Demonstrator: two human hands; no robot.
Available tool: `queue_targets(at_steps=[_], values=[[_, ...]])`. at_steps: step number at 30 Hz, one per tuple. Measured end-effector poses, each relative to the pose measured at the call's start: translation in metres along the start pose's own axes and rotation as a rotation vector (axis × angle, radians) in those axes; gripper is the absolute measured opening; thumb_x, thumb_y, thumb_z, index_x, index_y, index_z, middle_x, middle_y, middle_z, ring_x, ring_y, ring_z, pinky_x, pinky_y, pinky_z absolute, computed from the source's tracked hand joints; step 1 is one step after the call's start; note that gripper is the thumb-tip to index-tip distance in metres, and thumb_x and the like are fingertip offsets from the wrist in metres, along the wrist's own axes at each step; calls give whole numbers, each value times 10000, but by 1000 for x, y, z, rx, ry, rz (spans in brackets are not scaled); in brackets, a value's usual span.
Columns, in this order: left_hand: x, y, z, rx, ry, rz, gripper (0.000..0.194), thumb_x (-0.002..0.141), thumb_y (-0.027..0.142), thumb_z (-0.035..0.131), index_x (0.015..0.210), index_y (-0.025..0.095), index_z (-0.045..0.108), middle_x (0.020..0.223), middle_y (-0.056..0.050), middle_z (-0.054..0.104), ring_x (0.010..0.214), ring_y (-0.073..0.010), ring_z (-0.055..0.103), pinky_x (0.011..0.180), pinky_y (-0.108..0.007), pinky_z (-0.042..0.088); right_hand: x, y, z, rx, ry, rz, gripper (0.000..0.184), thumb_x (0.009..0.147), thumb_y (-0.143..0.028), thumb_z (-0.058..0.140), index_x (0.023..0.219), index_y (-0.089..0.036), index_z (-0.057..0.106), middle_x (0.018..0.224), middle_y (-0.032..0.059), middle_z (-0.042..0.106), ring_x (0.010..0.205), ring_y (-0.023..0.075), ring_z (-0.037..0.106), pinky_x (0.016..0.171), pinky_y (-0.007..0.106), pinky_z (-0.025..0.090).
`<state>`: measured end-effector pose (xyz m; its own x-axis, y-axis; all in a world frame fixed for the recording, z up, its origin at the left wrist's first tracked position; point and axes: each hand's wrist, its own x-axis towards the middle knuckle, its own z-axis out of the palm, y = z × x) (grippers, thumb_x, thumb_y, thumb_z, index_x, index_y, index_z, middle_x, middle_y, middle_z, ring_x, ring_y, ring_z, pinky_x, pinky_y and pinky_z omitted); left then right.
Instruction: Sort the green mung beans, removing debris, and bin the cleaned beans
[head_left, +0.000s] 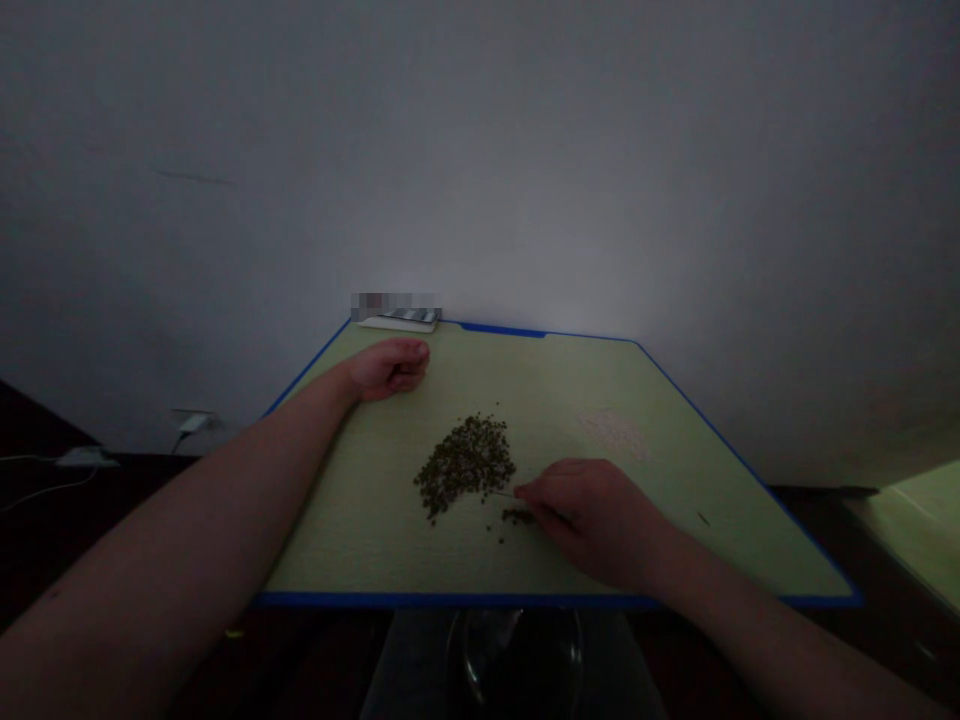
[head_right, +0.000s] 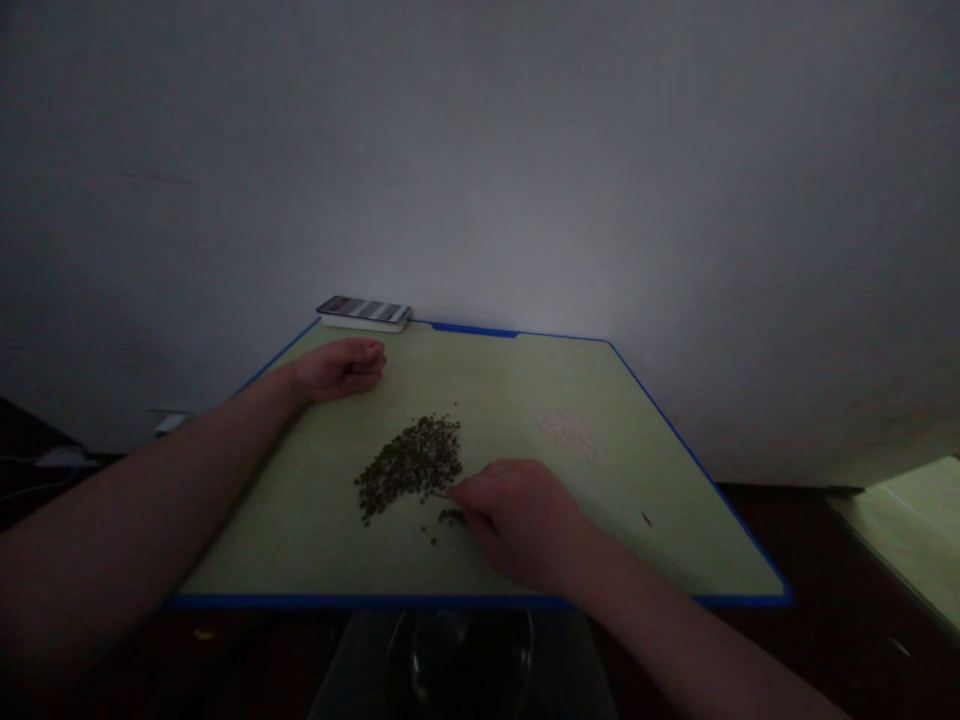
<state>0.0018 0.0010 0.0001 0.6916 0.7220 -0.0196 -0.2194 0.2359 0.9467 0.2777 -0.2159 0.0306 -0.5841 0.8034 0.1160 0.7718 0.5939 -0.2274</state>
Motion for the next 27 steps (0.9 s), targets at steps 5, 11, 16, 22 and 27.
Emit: queue_targets(at_steps=[5,11,16,22,27], values=[[0,-1,1,-17,22,0,345,734,218,754,586,162,447,519,64,305,381,-39,287,333,-146,227,-7,4,1,14,43,-12,289,898,-127,496,957,-190,772,762,54,742,711,169,669,661,271,451],[1,-1,-1,-24,17,-11,350,746,207,737,578,166,432,521,59,307,383,-42,289,332,-144,219,-3,5,0,3,54,-11,281,890,-129,514,976,-184,775,785,65,755,732,179,683,670,276,461],[1,-1,0,-16,17,2,377,686,243,795,574,164,444,512,61,318,378,-39,286,323,-146,214,1,6,1,7,-8,-35,267,884,-124,522,963,-193,767,834,66,766,787,188,693,709,288,470],[1,-1,0,-7,13,12,366,714,233,767,571,166,436,510,64,312,371,-41,285,322,-147,222,2,6,3,8,-1,-54,262,900,-139,502,918,-180,760,786,69,750,754,192,683,688,289,456],[1,-1,0,-5,22,15,346,725,223,754,578,164,447,516,62,318,372,-42,291,323,-144,222,5,6,4,5,2,-32,268,874,-122,515,967,-178,760,839,79,764,767,196,686,695,293,453]])
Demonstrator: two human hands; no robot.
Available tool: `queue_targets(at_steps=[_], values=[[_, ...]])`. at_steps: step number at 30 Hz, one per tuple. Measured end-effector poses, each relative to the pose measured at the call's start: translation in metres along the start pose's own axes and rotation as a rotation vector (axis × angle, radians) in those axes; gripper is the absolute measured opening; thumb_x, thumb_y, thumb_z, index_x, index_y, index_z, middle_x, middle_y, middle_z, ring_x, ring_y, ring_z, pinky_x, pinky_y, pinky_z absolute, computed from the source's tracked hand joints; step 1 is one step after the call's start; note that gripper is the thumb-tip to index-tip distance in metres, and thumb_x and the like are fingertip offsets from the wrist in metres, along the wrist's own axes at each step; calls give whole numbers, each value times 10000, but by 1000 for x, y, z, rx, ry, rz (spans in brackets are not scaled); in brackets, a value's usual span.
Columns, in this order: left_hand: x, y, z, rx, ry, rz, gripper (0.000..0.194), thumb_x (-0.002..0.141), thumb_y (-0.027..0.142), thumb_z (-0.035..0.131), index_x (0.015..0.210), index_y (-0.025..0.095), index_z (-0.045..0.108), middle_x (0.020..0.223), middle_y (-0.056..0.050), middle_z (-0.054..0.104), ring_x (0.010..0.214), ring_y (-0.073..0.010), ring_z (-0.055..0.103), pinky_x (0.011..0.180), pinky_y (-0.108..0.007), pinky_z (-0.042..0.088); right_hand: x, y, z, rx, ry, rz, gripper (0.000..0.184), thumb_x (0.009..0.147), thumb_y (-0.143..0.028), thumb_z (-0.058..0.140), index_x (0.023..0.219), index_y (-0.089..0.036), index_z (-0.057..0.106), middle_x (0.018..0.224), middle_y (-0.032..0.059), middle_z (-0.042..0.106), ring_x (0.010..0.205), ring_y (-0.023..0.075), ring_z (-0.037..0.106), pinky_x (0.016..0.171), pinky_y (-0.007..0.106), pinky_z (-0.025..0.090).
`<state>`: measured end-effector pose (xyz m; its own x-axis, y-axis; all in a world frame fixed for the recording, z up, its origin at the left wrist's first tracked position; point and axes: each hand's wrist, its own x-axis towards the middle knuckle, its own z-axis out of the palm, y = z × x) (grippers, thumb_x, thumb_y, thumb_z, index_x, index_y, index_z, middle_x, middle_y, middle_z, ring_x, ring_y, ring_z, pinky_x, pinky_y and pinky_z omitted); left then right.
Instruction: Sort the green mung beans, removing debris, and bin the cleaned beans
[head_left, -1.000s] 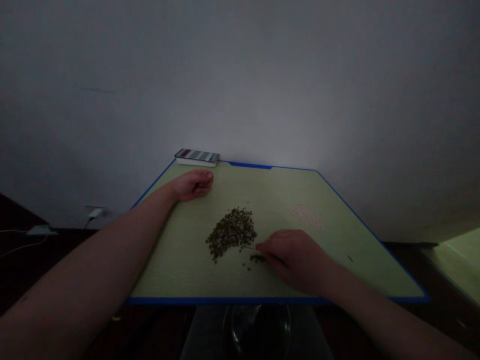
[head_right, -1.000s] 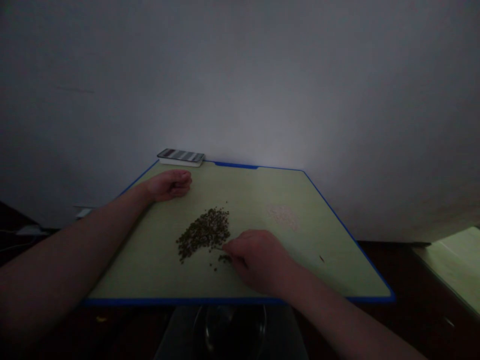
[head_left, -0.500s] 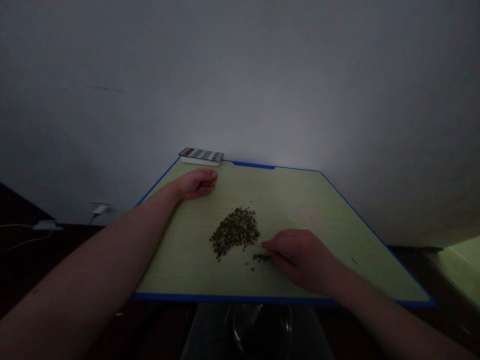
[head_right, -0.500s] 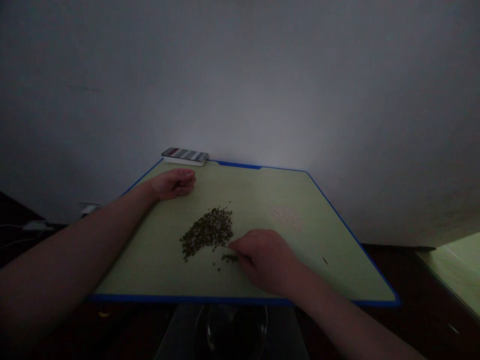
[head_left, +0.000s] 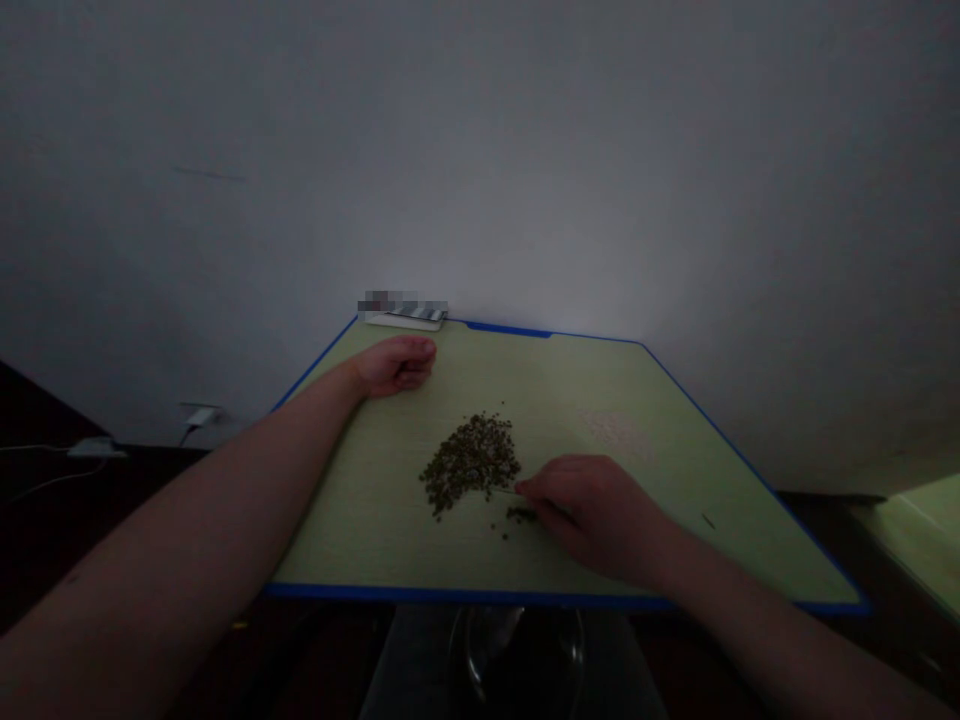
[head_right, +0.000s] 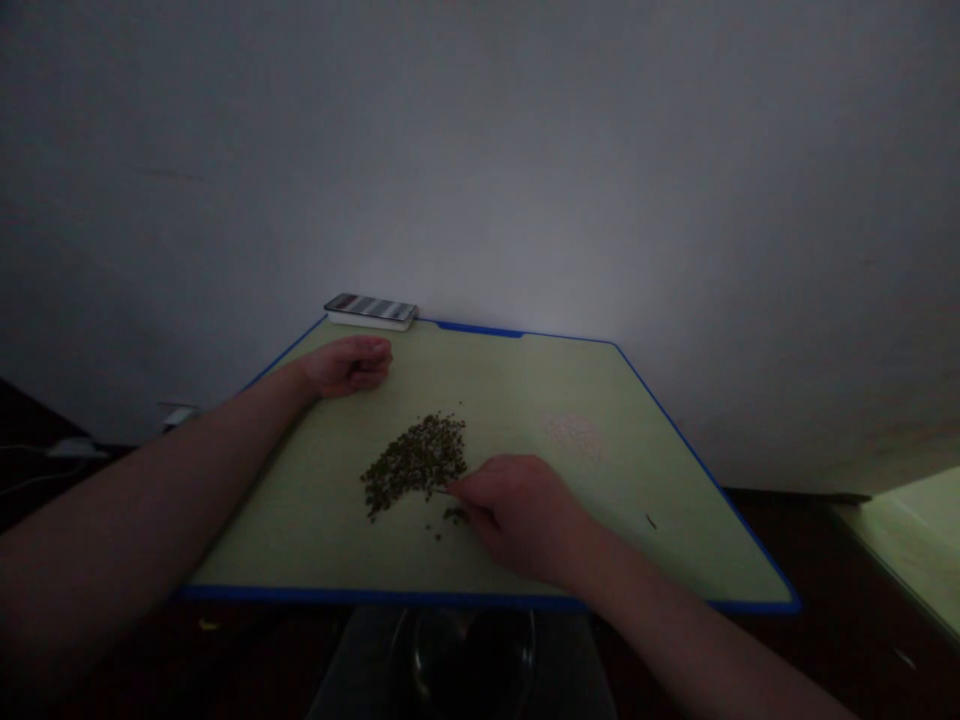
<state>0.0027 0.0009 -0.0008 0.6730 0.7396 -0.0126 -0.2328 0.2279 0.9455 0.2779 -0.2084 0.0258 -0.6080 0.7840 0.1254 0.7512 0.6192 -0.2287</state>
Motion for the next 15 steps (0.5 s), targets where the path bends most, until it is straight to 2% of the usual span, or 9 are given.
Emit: queue_targets(at_steps=[8,15], values=[[1,1,0,2,-21,-3,371,704,231,774,562,164,438,502,63,314,371,-41,284,320,-145,216,-1,-1,-5,51,-54,-100,282,930,-156,476,956,-161,756,810,75,741,774,190,672,697,292,446],[0,1,0,-2,-2,-5,363,705,229,775,571,165,444,502,65,315,373,-41,277,317,-150,219,-6,-1,-4,89,-53,-102,279,919,-143,483,930,-148,761,792,85,737,774,196,681,694,293,448]])
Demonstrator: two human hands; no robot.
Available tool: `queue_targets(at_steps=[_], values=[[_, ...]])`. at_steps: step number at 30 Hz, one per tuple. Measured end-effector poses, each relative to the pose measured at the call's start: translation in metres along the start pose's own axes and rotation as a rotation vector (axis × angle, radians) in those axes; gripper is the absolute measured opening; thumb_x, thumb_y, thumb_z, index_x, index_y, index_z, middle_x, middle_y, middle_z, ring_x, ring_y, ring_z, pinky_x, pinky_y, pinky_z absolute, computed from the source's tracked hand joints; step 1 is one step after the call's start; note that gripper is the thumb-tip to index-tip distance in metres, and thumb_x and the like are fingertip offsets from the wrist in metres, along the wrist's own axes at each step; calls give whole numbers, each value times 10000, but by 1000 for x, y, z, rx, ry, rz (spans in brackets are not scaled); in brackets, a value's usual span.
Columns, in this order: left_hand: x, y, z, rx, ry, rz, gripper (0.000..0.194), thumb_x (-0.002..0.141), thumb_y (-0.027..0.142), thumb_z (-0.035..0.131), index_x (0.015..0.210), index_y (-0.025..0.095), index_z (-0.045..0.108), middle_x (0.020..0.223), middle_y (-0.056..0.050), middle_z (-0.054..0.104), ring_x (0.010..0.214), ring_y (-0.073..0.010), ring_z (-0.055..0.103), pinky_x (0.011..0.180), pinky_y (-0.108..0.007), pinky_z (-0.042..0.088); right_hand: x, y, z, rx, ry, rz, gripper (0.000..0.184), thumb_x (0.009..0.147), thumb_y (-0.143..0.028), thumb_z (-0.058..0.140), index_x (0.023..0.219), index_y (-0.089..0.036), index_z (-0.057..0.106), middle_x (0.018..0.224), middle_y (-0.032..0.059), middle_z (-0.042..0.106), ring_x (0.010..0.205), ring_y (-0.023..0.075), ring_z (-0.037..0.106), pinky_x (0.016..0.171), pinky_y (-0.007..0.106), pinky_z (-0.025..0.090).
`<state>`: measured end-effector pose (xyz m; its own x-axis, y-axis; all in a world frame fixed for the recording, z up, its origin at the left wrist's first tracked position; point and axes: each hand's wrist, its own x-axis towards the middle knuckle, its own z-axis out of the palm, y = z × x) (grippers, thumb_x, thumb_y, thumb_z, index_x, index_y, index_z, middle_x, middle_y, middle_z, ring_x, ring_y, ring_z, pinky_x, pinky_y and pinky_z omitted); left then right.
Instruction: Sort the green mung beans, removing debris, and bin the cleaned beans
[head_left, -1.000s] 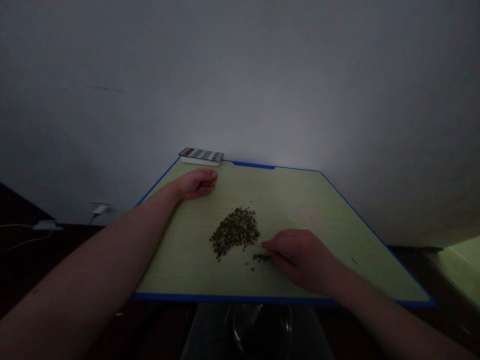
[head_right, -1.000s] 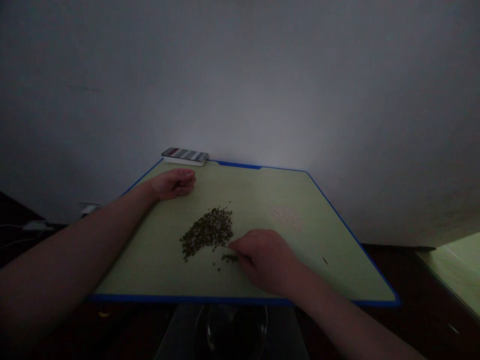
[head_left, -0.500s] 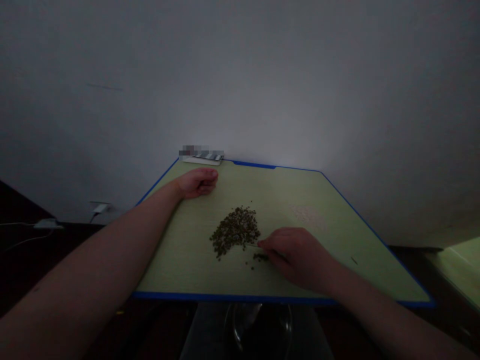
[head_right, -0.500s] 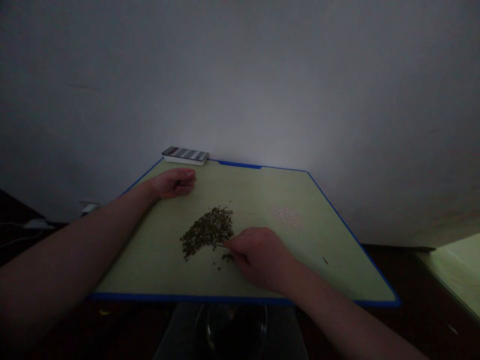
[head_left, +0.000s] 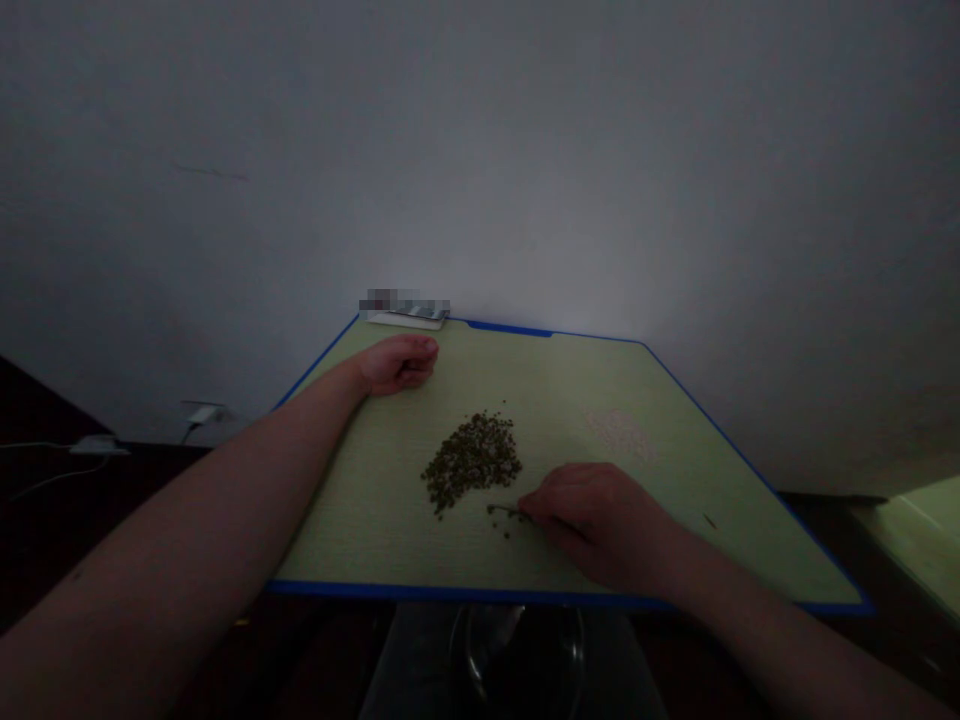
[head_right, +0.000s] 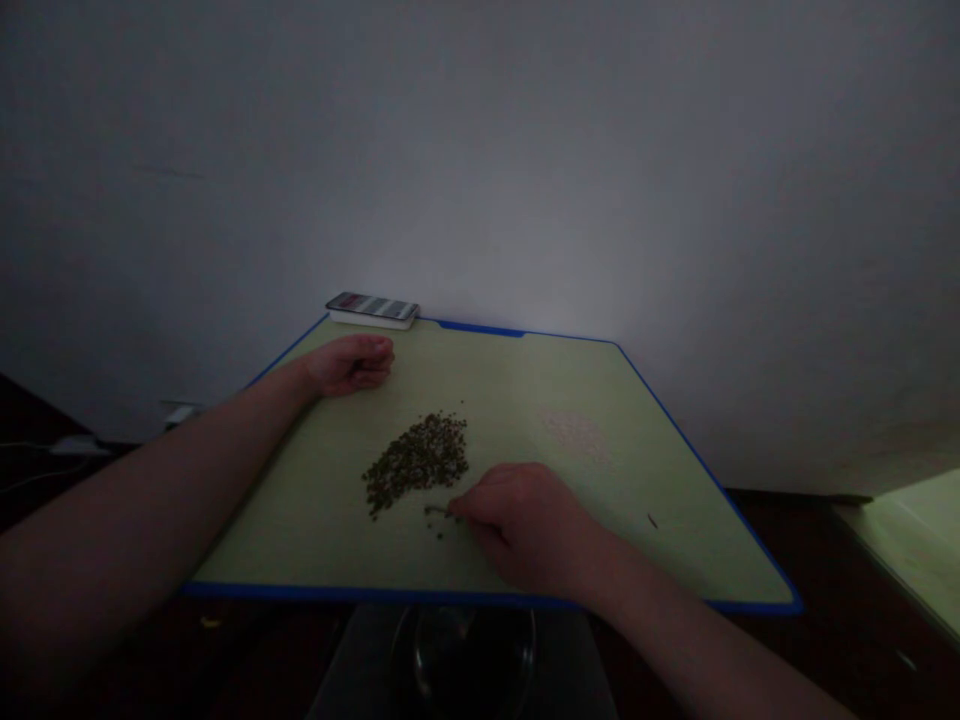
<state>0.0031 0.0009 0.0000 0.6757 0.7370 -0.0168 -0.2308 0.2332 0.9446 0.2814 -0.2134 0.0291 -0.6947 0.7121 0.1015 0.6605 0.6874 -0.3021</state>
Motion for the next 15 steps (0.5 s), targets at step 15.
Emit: queue_targets(at_steps=[15], values=[[0,1,0,20,0,-13,351,732,215,727,564,170,422,503,61,306,369,-44,278,325,-152,215,38,17,-28,204,-180,215,220,825,-127,616,993,-162,752,804,11,729,683,132,596,629,247,389]])
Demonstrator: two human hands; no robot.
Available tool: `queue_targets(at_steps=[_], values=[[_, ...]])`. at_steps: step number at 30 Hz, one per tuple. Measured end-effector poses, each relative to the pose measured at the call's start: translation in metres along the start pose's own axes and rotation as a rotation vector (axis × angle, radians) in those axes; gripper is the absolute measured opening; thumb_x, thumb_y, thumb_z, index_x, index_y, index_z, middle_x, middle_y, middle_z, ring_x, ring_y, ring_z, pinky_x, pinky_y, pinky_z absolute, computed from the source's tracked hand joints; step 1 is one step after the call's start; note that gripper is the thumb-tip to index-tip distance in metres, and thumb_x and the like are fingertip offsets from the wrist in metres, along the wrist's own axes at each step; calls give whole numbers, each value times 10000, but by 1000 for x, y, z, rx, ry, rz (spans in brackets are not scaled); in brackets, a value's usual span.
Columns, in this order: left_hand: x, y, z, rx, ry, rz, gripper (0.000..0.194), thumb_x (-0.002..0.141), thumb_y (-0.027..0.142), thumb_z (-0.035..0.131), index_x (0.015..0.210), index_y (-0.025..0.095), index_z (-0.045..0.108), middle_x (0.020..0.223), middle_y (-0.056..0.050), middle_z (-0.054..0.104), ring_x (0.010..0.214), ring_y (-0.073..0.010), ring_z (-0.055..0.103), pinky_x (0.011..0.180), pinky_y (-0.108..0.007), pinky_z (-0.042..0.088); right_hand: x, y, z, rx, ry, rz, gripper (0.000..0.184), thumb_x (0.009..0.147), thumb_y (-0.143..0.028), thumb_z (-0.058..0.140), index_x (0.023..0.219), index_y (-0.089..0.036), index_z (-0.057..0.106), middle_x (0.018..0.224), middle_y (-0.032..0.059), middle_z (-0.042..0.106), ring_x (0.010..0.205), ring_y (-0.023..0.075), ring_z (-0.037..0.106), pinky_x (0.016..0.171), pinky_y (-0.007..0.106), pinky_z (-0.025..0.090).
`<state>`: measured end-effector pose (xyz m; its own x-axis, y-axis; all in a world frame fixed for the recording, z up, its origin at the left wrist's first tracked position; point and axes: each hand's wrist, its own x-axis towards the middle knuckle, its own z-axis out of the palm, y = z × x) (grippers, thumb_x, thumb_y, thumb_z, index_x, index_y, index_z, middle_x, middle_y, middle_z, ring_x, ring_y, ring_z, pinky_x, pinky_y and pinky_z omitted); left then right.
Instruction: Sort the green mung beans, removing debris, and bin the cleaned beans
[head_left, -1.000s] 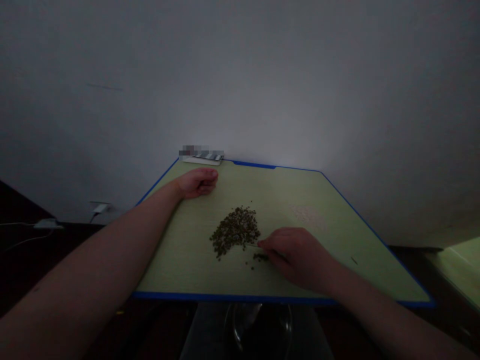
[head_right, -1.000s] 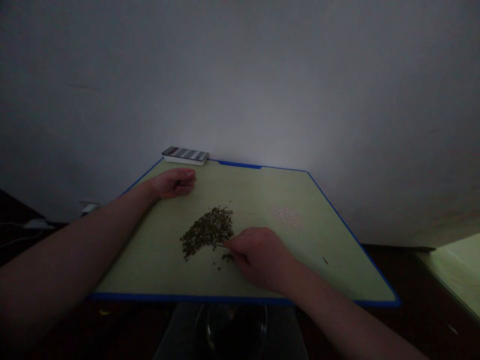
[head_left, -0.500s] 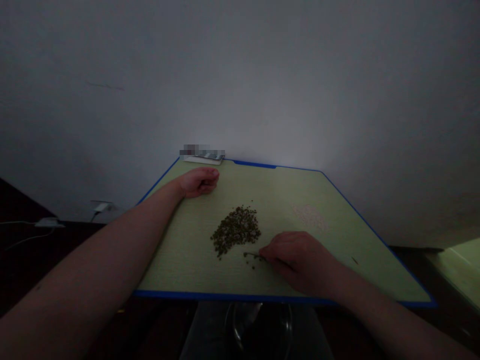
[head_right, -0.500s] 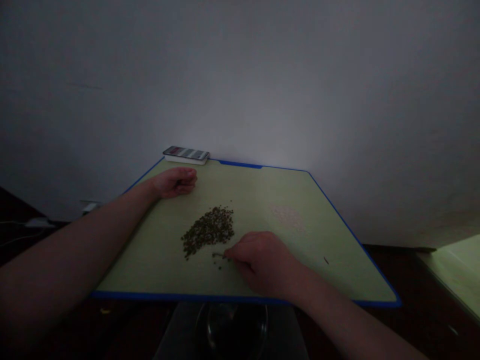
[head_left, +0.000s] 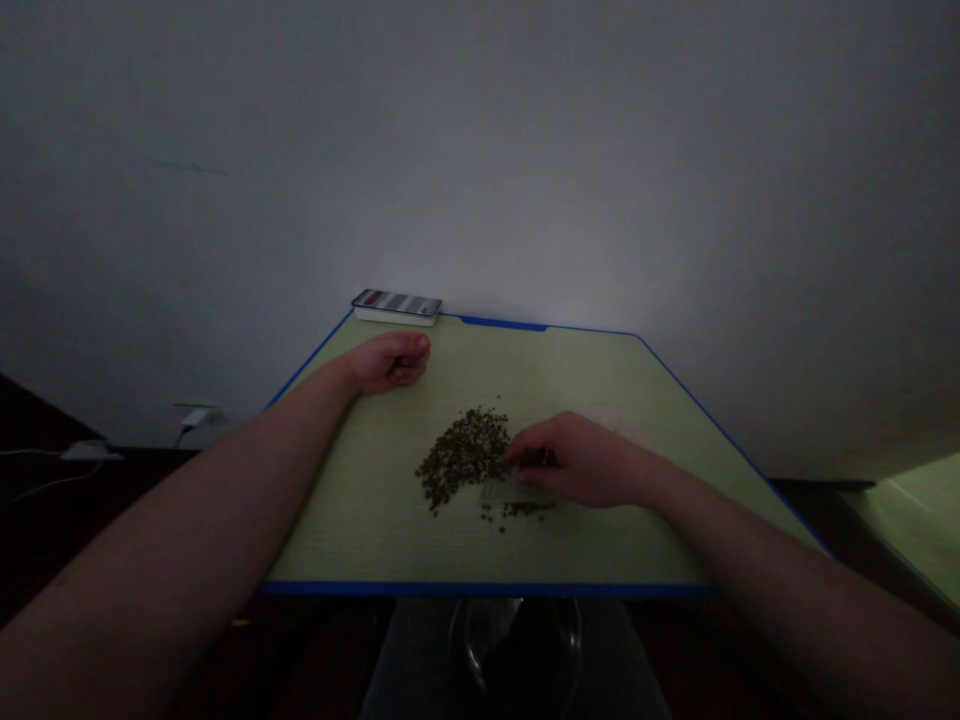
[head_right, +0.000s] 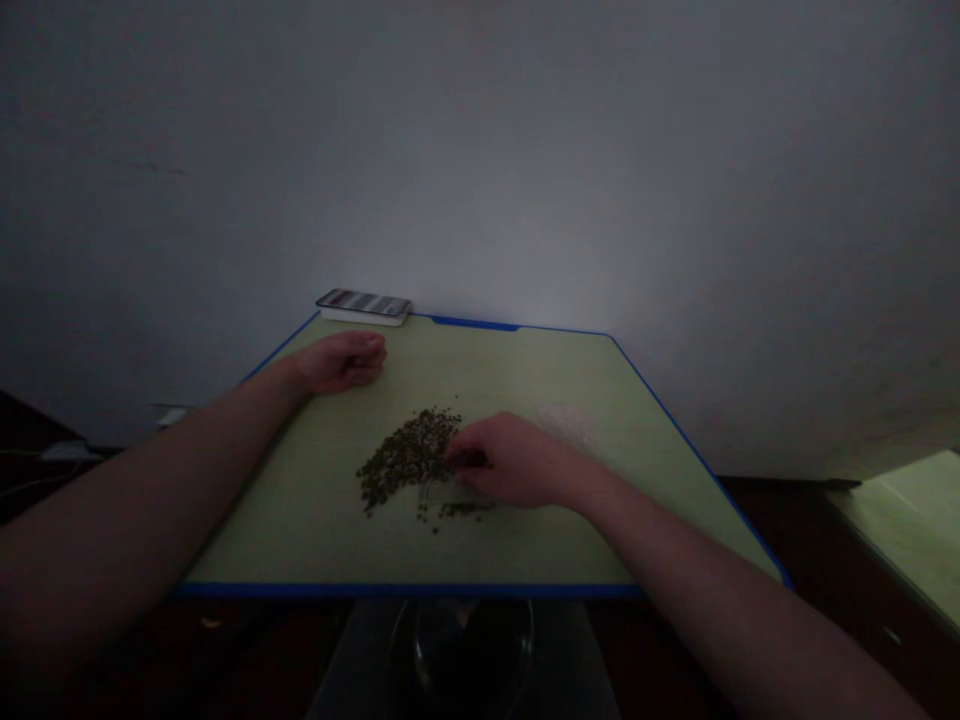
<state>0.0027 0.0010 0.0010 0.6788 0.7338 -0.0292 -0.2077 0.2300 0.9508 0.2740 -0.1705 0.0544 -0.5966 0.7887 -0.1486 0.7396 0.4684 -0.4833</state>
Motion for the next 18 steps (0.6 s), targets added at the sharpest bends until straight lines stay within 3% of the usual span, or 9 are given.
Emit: queue_targets(at_steps=[7,18], values=[[1,0,0,4,-14,3,353,737,214,732,565,171,426,500,63,303,368,-42,281,325,-147,214,-8,1,-1,-73,-64,48,165,833,-180,597,913,-178,741,676,-21,641,574,106,489,550,254,306],[0,-1,0,-30,8,-3,328,771,183,700,574,166,437,512,58,312,370,-44,288,322,-147,233,-43,-2,16,29,9,298,155,838,-225,603,889,-172,739,665,8,669,569,129,557,509,247,345]])
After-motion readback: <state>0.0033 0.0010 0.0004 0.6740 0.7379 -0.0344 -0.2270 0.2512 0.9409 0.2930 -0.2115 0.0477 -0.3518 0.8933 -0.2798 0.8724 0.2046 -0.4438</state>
